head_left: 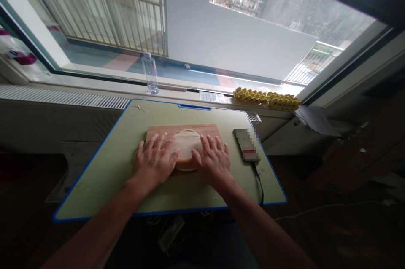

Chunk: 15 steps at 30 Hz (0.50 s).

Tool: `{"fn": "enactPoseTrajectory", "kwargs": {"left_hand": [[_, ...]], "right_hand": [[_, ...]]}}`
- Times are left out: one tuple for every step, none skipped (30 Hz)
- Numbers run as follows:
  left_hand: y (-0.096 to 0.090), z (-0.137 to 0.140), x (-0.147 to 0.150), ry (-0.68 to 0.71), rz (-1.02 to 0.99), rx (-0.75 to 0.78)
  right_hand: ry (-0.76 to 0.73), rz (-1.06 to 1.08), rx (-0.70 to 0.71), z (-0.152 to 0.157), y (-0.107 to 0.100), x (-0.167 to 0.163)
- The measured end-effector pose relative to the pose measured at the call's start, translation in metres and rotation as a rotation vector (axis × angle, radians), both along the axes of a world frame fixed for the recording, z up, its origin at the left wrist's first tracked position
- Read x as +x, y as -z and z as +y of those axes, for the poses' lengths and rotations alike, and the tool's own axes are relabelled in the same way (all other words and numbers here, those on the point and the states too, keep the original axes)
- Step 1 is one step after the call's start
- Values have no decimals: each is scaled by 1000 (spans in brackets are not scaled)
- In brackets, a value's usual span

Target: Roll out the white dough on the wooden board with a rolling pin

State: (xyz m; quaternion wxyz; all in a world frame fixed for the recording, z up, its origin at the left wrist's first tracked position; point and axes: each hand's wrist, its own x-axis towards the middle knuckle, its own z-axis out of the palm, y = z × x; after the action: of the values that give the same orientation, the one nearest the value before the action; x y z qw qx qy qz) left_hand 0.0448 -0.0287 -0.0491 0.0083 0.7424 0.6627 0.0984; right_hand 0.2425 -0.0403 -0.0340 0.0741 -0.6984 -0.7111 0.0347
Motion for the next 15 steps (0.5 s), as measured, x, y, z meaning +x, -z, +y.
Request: {"fn": "enactPoseTrajectory", "kwargs": {"left_hand": [[-1, 6, 0, -1, 1, -21], [-1, 12, -1, -3, 1, -42], [-1, 18, -1, -2, 0, -64], [-1, 24, -2, 0, -1, -83], [0, 29, -3, 6, -2, -97], [1, 35, -4, 14, -3, -104], [2, 41, -5, 22, -3, -105], [3, 46, -6, 29, -4, -102], [4, 51, -7, 32, -4, -98], [4, 56, -7, 33, -5, -96], [3, 60, -7, 31, -8, -98], [2, 64, -7, 28, -15, -100], [1, 68, -7, 25, -24, -103], [-1, 72, -6, 22, -35, -101], [-3, 76, -5, 19, -47, -89]], "right_hand": [[-5, 2, -3, 5, -1, 0], [-10, 6, -10, 10, -1, 1], [-13, 12, -19, 15, -2, 1], [-15, 20, -29, 20, -2, 1], [-15, 29, -40, 25, -3, 2], [-15, 41, -55, 30, -4, 2], [-15, 52, -72, 35, -4, 2], [-14, 62, -92, 40, -5, 2], [-12, 71, -110, 45, -5, 2], [-9, 79, -126, 50, -6, 1], [-6, 86, -138, 55, -7, 1], [-2, 93, -144, 60, -7, 1], [0, 100, -149, 65, -8, 1], [2, 107, -153, 69, -8, 1], [1, 114, -155, 74, -8, 2]]}}
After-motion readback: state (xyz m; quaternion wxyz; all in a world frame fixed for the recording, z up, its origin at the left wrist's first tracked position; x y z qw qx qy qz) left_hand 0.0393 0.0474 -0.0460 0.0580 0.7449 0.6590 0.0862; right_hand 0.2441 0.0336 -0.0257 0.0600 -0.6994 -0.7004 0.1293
